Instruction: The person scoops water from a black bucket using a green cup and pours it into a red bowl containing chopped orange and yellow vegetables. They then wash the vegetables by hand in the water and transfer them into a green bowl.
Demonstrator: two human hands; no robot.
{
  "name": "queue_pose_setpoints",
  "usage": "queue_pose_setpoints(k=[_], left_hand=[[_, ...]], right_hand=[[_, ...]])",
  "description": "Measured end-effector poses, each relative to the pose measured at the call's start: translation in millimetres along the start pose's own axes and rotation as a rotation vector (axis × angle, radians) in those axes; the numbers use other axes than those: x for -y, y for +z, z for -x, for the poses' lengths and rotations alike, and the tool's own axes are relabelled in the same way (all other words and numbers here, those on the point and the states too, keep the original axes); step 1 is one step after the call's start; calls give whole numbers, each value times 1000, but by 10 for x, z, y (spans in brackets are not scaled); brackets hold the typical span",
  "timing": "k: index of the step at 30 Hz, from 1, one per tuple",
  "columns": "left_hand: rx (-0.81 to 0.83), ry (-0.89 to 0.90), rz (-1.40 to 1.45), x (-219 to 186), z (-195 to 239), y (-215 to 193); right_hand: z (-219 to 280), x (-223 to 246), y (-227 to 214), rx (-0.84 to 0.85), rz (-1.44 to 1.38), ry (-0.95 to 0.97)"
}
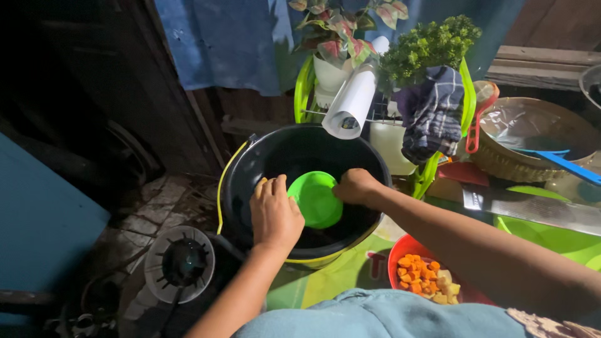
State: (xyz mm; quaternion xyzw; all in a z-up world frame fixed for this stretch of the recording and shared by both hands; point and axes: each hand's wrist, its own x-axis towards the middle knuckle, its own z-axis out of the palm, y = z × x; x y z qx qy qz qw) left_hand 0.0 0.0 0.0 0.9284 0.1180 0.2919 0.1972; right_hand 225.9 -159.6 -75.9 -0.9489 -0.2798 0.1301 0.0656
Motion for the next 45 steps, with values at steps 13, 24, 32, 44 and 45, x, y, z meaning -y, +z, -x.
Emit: queue_pose_setpoints(k=[13, 24, 32, 44, 45], left_hand=[[-257, 228, 135, -140, -14, -161], [-306, 395, 322, -933, -181, -267], [-193, 498, 532, -1510, -68, -140], [93, 532, 260, -1718, 118, 658], [106, 530, 237, -1706, 118, 696]], right_hand=[[913, 320, -908, 28, -874, 190], [1743, -38, -1596, -235, -955, 295], [2642, -799, -1743, -273, -948, 313], [3428, -1665, -667, -205, -766, 776], [3462, -1681, -612, -190, -748, 818]])
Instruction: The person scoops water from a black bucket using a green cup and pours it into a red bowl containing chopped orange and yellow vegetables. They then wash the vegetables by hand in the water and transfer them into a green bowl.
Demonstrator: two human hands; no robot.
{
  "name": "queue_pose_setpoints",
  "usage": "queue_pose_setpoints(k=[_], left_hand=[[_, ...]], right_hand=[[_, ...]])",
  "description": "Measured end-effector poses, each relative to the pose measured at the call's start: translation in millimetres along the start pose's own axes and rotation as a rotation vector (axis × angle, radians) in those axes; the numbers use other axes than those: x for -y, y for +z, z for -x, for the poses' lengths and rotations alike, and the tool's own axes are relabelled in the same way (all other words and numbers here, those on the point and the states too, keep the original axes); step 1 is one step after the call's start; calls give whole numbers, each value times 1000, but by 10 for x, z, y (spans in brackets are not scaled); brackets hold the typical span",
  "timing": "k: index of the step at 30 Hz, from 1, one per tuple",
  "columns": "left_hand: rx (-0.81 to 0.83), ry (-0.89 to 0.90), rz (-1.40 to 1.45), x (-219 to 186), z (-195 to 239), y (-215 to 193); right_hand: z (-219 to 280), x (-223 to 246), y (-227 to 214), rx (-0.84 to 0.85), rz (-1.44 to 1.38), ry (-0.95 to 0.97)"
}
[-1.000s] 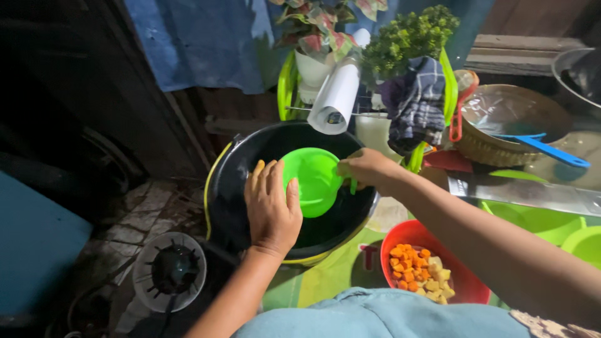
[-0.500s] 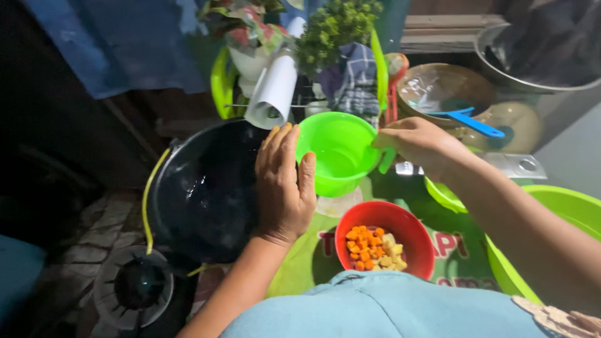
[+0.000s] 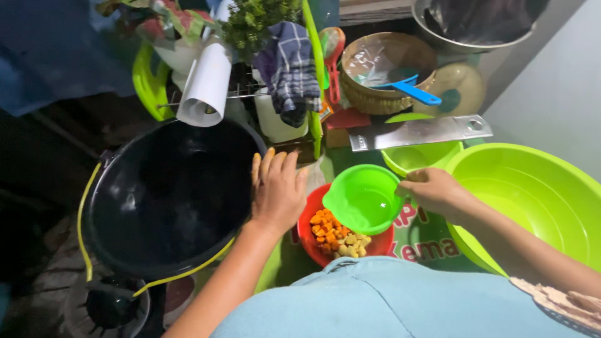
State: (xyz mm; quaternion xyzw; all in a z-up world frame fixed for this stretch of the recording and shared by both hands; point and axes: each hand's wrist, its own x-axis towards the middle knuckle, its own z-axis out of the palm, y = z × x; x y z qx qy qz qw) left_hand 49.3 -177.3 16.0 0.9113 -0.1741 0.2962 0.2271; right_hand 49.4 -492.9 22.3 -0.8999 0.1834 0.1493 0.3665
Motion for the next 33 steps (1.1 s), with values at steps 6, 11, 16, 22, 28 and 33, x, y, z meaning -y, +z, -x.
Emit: queue_pose_setpoints(k=[6, 11, 16, 22, 28, 33], left_hand=[[98, -36, 15, 71, 2, 48], [168, -38, 70, 98, 1, -37], [214, -23, 17, 44, 18, -71], [193, 3, 40, 34, 20, -107], [214, -32, 59, 37, 12, -92], [190, -26, 71, 41, 17, -88]], right_hand=[[57, -221, 57, -97, 256, -117], [27, -323, 76, -136, 299, -128], [-4, -355, 83, -167, 371, -169], [19, -303, 85, -168, 399, -151], [111, -181, 52, -204, 441, -183], [182, -58, 15, -149, 345, -85]])
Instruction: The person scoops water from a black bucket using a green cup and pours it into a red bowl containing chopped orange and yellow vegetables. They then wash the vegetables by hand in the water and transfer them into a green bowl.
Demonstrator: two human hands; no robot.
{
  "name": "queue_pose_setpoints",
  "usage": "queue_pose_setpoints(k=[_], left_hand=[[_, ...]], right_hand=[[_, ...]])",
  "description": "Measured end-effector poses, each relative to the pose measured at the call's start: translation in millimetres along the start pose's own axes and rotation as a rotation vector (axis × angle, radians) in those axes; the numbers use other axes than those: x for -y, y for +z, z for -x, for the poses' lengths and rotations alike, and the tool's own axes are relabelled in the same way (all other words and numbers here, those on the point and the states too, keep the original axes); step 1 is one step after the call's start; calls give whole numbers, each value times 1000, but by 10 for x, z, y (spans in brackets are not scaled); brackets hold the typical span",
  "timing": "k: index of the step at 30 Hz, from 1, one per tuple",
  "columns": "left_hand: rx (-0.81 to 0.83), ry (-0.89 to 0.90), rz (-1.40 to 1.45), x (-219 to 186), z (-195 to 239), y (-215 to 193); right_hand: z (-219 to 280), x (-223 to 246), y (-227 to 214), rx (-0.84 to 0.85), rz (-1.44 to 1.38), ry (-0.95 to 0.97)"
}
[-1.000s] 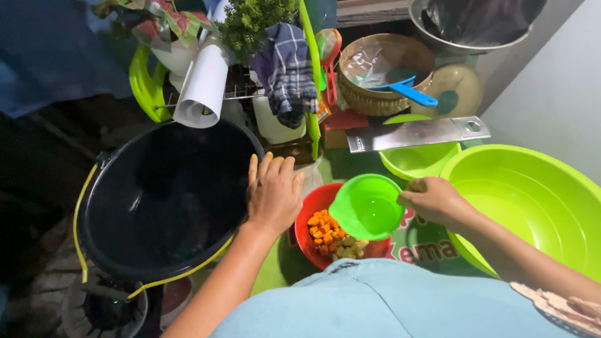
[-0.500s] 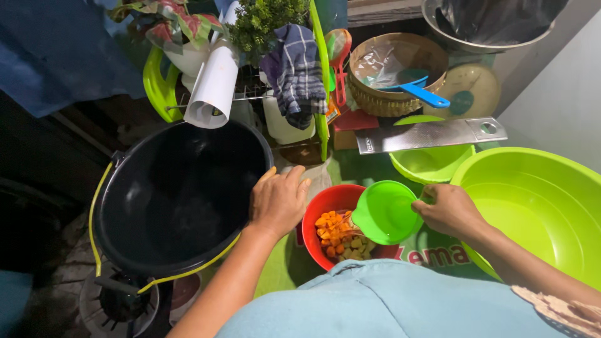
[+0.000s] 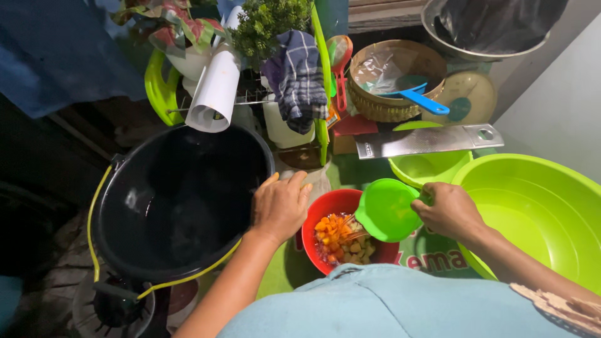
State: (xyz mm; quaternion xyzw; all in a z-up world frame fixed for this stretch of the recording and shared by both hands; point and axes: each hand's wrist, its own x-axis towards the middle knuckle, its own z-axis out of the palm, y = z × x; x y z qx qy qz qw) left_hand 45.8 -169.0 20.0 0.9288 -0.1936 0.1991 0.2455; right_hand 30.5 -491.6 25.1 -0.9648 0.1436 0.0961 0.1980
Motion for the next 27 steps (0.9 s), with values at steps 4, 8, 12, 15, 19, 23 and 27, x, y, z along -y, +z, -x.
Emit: queue_pose_setpoints(k=[4, 8, 12, 15, 19, 23, 27], left_hand=[[0, -8, 9, -7, -2, -9], [-14, 8, 17, -14, 3, -15], [35, -6, 17, -8, 6, -25], [21, 22, 12, -10, 10, -25], [24, 29, 24, -3, 14, -37], [49, 26, 28, -1, 14, -37], [26, 41, 32, 1, 17, -29]], right_hand=[[-2, 37, -14, -82, 32, -92], [-26, 44, 26, -130, 66, -170], [-34, 49, 65, -109, 64, -158], [-24, 61, 94, -167, 105, -239], [13, 83, 149, -266, 71, -377], [59, 85, 212, -323, 71, -467], [113, 92, 280, -389, 75, -547]])
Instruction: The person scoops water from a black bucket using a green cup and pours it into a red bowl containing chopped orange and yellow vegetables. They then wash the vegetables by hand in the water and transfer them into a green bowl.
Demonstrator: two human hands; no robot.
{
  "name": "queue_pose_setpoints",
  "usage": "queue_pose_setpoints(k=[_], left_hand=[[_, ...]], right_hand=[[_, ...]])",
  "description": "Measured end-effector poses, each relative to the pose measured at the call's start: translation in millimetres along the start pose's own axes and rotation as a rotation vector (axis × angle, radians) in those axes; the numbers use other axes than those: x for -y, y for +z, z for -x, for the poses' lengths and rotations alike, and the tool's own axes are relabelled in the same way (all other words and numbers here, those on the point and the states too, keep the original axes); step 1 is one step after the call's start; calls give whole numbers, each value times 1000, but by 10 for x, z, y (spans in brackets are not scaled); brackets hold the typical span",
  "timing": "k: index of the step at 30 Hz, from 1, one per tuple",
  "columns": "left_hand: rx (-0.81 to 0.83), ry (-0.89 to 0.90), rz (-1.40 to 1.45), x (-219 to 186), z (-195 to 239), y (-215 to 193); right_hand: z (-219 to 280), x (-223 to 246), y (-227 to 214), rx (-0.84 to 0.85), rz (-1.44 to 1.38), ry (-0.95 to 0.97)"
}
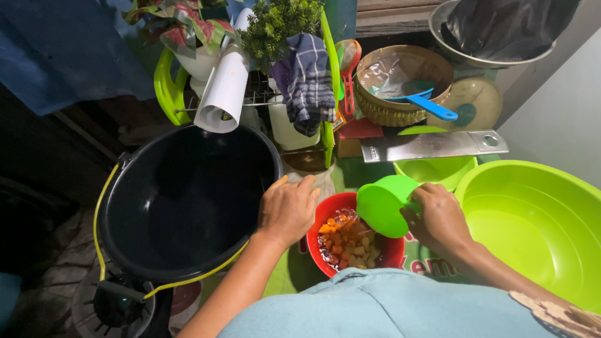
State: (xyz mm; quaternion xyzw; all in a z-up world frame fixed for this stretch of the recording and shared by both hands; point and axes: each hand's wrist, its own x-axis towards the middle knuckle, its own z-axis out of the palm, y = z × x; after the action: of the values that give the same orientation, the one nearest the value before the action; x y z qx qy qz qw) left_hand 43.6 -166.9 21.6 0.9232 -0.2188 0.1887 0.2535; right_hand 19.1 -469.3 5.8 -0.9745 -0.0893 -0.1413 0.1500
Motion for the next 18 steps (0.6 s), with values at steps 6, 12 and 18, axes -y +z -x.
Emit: queue_pose_setpoints(k=[6, 12, 18], left_hand=[[6, 3, 2, 10, 6, 6], [3, 15, -21, 7, 6, 7], [-11, 31, -15, 19, 16, 11]], right_hand=[[112, 67, 53, -51, -6, -66], [178, 162, 45, -104, -15, -139], [248, 241, 49, -66, 46, -165]])
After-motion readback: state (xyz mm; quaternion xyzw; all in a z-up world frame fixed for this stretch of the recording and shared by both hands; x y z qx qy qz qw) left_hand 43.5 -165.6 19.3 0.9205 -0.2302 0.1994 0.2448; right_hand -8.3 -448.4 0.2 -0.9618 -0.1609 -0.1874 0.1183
